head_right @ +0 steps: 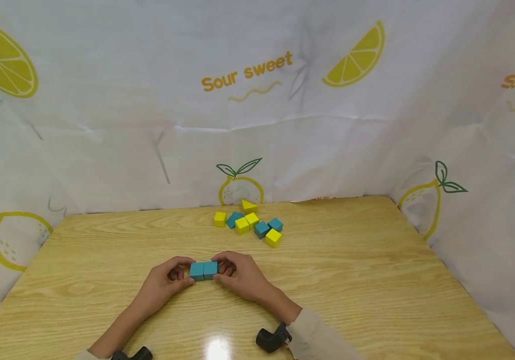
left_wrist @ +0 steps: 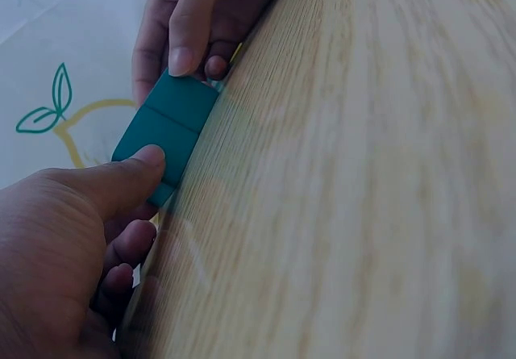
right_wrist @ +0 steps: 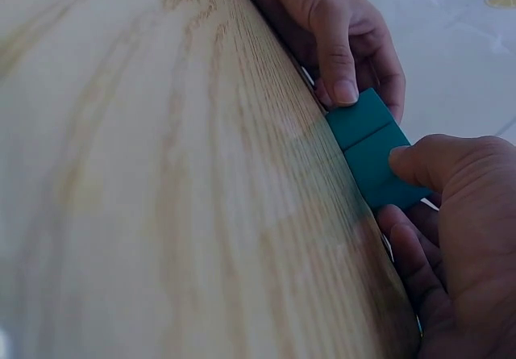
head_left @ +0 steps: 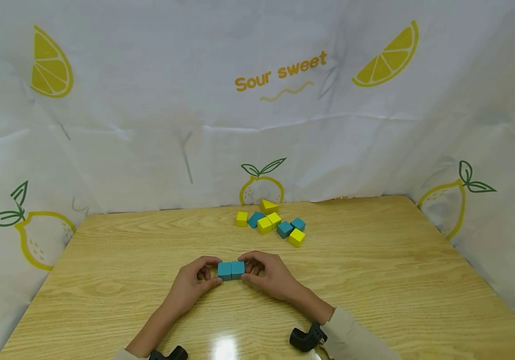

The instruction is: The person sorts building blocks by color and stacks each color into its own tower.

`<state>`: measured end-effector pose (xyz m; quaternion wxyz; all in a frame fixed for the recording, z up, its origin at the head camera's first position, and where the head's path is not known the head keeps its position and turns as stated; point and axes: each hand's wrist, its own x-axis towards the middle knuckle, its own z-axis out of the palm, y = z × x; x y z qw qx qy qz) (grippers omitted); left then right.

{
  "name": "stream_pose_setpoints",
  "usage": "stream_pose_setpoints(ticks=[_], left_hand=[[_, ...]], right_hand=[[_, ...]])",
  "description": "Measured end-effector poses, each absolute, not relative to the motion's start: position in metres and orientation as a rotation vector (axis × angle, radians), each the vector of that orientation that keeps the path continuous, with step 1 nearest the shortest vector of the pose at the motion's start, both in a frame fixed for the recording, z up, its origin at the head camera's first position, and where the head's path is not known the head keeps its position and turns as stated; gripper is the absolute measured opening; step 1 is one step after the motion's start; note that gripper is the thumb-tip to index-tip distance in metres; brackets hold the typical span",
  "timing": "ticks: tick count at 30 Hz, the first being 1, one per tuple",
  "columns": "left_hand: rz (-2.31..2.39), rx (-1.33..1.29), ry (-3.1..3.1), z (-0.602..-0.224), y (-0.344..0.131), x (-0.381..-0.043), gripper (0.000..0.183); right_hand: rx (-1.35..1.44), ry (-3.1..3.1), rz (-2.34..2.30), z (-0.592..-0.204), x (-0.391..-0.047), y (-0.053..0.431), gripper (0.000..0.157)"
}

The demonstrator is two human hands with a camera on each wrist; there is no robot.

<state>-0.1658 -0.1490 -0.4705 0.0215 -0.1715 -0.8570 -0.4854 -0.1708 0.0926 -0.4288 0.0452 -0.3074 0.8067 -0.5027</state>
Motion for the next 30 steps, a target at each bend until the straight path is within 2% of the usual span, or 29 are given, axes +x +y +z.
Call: stream_pose_setpoints(ticks=[18, 25, 30], left_hand=[[-1.5, -0.515, -2.649, -0.471, -0.149, -0.166, 0.038], [-1.513, -0.513, -2.657, -0.471, -0.149, -0.166, 0.04], [-1.516, -0.533, -2.645, -0.472, -0.149, -0.166, 0.041]], right_hand=[[-0.948, 2.469, -1.509, -0.431, -0.173, 0.093, 0.034], [-0.963, 2.497, -1.509, -0.462, -0.186, 0.094, 0.037], [-0.994, 2.481, -1.564, -0.468, -0.19, 0.097, 0.041]])
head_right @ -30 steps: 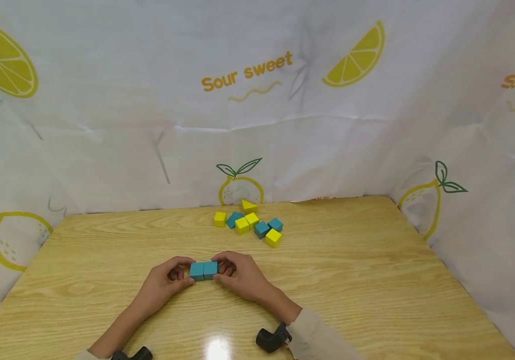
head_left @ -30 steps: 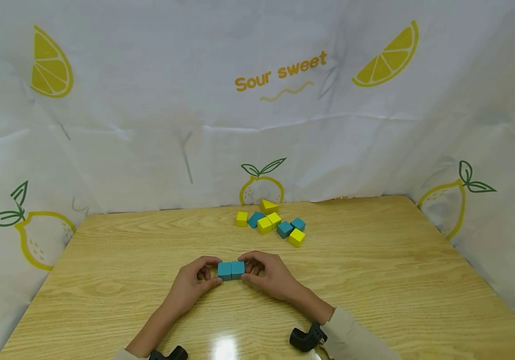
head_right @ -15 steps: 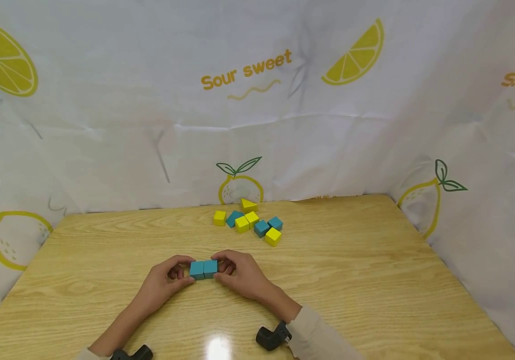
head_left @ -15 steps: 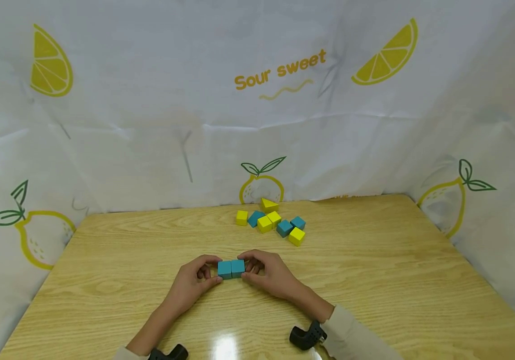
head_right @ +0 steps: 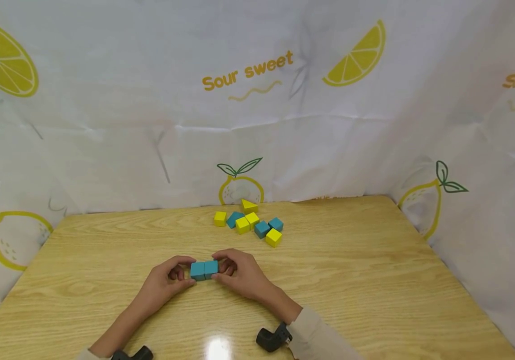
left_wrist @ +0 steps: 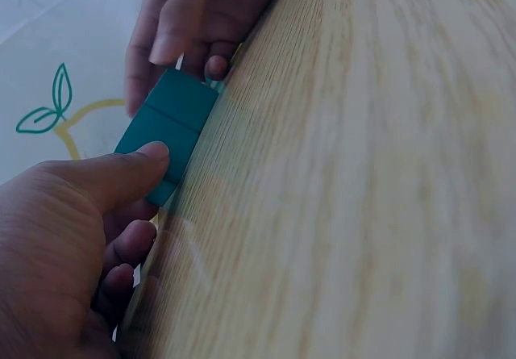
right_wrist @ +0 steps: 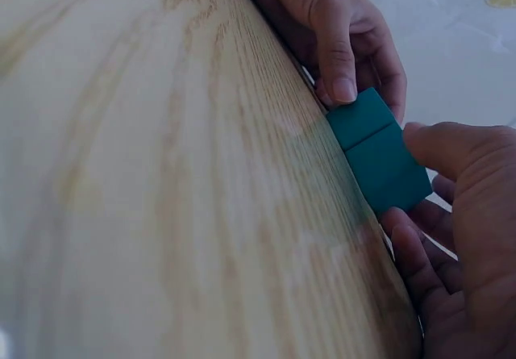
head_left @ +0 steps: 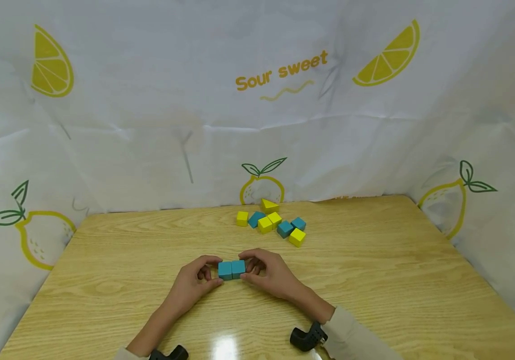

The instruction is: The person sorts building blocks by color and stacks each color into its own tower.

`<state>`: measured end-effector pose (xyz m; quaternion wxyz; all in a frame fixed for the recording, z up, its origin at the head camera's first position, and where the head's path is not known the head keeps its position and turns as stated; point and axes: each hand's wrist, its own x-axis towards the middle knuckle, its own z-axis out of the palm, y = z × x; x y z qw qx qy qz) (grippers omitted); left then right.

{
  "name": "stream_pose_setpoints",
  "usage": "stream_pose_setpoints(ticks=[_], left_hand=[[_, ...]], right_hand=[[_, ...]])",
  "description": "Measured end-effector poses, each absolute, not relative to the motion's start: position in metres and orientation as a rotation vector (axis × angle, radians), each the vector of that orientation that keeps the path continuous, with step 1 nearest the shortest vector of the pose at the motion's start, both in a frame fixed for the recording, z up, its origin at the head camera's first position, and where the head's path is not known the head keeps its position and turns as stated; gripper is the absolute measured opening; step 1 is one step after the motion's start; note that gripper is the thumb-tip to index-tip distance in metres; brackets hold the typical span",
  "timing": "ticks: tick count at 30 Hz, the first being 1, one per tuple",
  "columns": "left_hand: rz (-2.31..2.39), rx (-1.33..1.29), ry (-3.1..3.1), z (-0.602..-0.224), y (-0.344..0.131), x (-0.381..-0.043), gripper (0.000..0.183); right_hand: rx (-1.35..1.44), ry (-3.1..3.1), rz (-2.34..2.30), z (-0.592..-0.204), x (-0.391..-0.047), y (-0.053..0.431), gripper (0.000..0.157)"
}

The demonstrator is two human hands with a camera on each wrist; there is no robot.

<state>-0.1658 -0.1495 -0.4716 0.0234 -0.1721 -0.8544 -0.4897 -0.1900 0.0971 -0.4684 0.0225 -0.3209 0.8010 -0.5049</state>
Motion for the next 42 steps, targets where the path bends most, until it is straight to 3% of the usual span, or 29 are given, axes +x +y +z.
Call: stream_pose_setpoints(ticks=[8, 19, 34, 42], left_hand=[[-1.53, -0.536, -2.644, -0.471, -0.149, -0.165, 0.041], [-1.523, -0.525, -2.647, -0.471, -0.15, -0.164, 0.041], [-1.521, -0.517, -2.655, -0.472, -0.149, -0.164, 0.04], [-1.531, -0.523, -2.652, -0.47, -0.148, -0.165, 0.041]], right_hand=[[-0.985, 2.544, -1.697, -0.449, -0.181, 0.094, 0.034], [-0.643, 2.713, -1.846, -0.458, -0.196, 0.108, 0.033], [-0.357, 2.918, -1.95, -0.463, -0.206, 0.119, 0.048], [-0.279, 2.913, -1.895, -0.464, -0.208, 0.121, 0.048]])
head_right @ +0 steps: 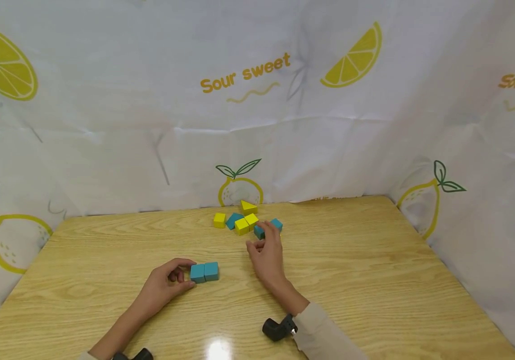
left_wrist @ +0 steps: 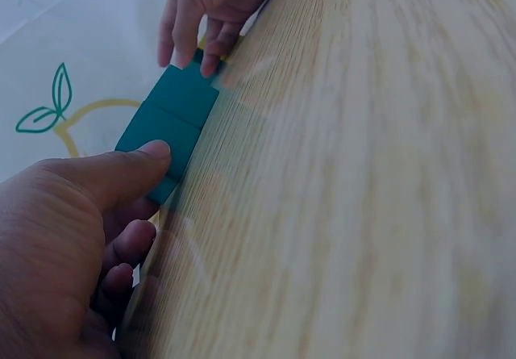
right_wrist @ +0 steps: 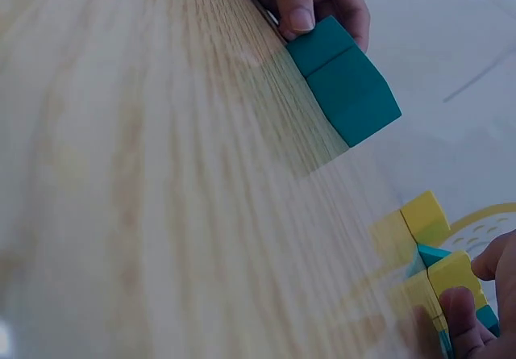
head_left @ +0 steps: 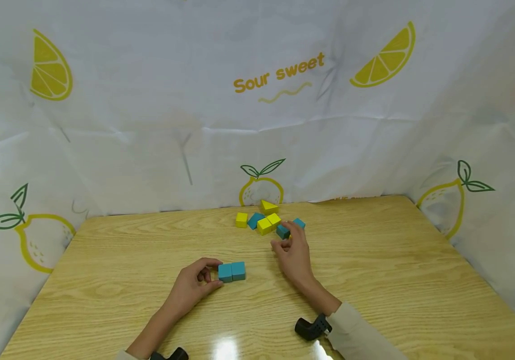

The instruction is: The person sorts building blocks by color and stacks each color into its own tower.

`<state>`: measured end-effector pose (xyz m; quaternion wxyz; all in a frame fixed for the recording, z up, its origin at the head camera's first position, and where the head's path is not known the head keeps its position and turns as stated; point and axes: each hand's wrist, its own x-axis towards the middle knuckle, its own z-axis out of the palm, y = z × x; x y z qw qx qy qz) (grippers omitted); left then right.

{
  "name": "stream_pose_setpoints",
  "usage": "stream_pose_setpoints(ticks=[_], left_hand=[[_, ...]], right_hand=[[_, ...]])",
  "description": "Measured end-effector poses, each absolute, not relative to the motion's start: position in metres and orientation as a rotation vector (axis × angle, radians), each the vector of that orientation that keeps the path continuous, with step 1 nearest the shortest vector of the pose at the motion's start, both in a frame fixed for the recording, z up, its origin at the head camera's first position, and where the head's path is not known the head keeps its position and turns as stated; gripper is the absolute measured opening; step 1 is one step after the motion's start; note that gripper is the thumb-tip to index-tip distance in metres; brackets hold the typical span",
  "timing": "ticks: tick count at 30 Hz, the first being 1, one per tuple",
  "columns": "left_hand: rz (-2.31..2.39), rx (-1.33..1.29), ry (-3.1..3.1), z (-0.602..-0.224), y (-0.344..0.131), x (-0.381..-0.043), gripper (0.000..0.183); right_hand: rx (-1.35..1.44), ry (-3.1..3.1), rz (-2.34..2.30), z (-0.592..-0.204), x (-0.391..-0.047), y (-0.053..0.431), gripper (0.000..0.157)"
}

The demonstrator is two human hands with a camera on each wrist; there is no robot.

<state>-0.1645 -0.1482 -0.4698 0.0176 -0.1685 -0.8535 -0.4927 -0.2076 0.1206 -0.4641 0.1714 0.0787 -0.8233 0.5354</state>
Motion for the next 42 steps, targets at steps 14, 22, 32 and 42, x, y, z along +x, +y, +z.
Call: stream_pose_setpoints(ticks=[14, 22, 32, 42], left_hand=[[-1.537, -0.511, -2.664, -0.4694, -0.1478, -0.1643, 0.04], [-1.527, -0.507, -2.671, -0.4702, -0.148, -0.1646, 0.04], [-1.531, -0.505, -2.666, -0.4704, -0.1487, -0.1651, 0.039], [-1.534, -0.515, -2.662, -0.4704, -0.1484, -0.1649, 0.039]], right_hand=[[0.239, -2.348, 1.478, -0.4676, -0.2092, 0.1207, 0.041], [0.264, -2.358, 1.437, -0.4688, -0.2097, 0.1211, 0.039], [0.33, -2.379, 1.498, -0.4718, -0.211, 0.1195, 0.04], [0.315, -2.428, 1.585, -0.4695, -0.2088, 0.1185, 0.042]])
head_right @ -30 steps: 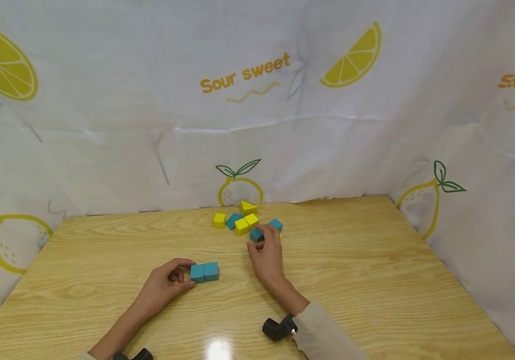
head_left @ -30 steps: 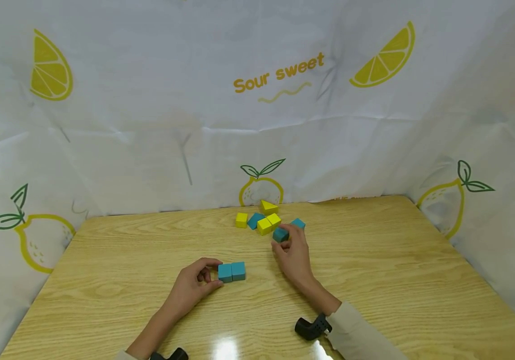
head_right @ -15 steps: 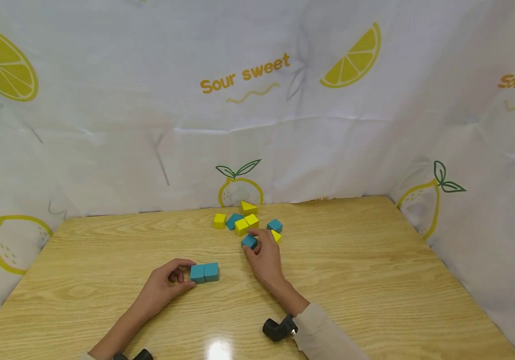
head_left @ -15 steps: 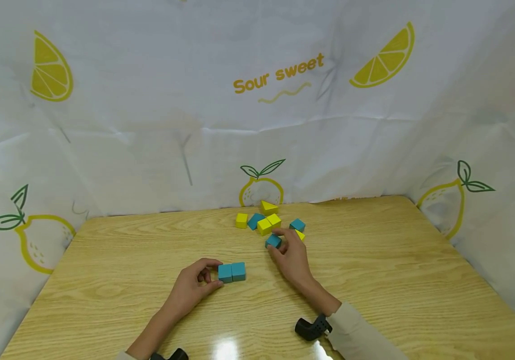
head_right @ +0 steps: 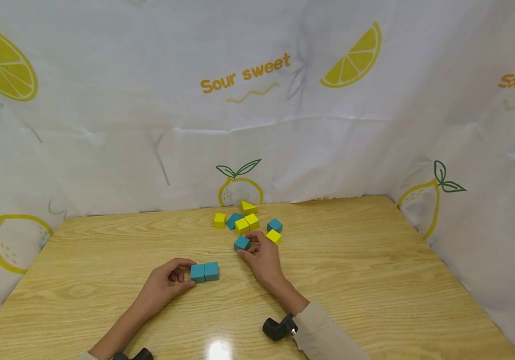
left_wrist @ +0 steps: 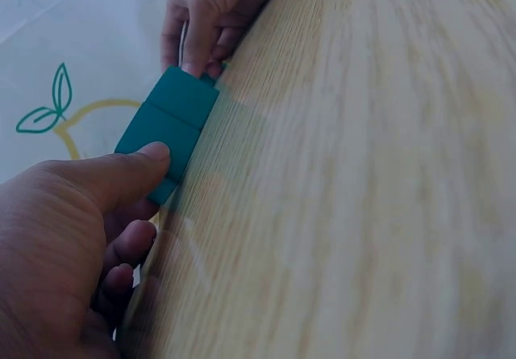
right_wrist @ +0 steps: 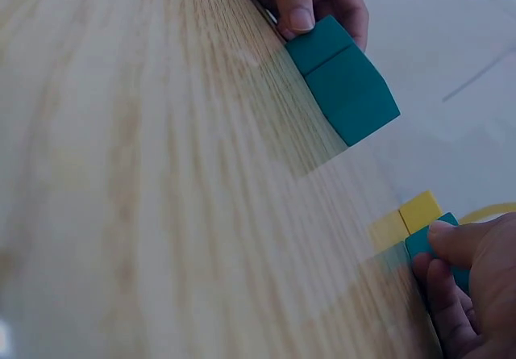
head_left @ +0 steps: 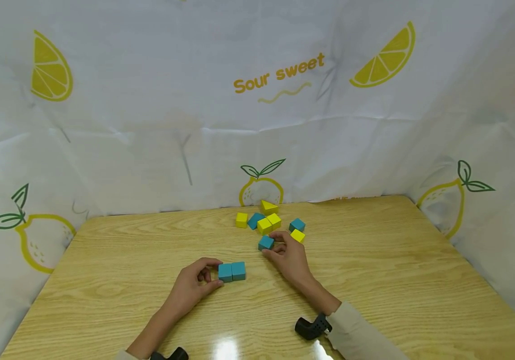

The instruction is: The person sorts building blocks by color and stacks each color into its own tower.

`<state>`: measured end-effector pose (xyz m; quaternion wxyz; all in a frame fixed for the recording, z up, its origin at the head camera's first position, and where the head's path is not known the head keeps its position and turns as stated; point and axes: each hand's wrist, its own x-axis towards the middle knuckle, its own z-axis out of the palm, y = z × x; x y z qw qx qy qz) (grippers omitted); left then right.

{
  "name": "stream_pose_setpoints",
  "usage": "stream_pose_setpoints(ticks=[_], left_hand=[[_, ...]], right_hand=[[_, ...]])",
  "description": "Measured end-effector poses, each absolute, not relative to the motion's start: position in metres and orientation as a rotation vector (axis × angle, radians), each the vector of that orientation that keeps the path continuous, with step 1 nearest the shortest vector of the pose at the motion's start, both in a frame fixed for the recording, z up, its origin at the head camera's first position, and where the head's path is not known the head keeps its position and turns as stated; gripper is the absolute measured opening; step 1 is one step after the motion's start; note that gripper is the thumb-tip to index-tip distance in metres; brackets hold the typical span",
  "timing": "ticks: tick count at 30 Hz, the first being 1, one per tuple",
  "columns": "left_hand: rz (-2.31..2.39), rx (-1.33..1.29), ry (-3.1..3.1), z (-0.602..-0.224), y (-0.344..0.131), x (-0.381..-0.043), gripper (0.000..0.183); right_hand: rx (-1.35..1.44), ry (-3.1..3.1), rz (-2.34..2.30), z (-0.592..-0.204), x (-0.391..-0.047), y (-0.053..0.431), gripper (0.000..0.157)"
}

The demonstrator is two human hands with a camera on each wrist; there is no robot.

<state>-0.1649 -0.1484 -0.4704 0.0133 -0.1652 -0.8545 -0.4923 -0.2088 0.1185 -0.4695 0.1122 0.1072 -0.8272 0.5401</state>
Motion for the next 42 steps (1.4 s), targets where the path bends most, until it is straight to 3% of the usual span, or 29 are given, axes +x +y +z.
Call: stream_pose_setpoints(ticks=[29, 42], left_hand=[[-1.61, -0.555, -2.582, -0.471, -0.149, -0.164, 0.038], [-1.572, -0.549, -2.59, -0.472, -0.149, -0.165, 0.04]], right_hand=[[0.322, -2.431, 1.572, -0.468, -0.208, 0.117, 0.034], [0.471, -2.326, 1.734, -0.466, -0.202, 0.106, 0.036]])
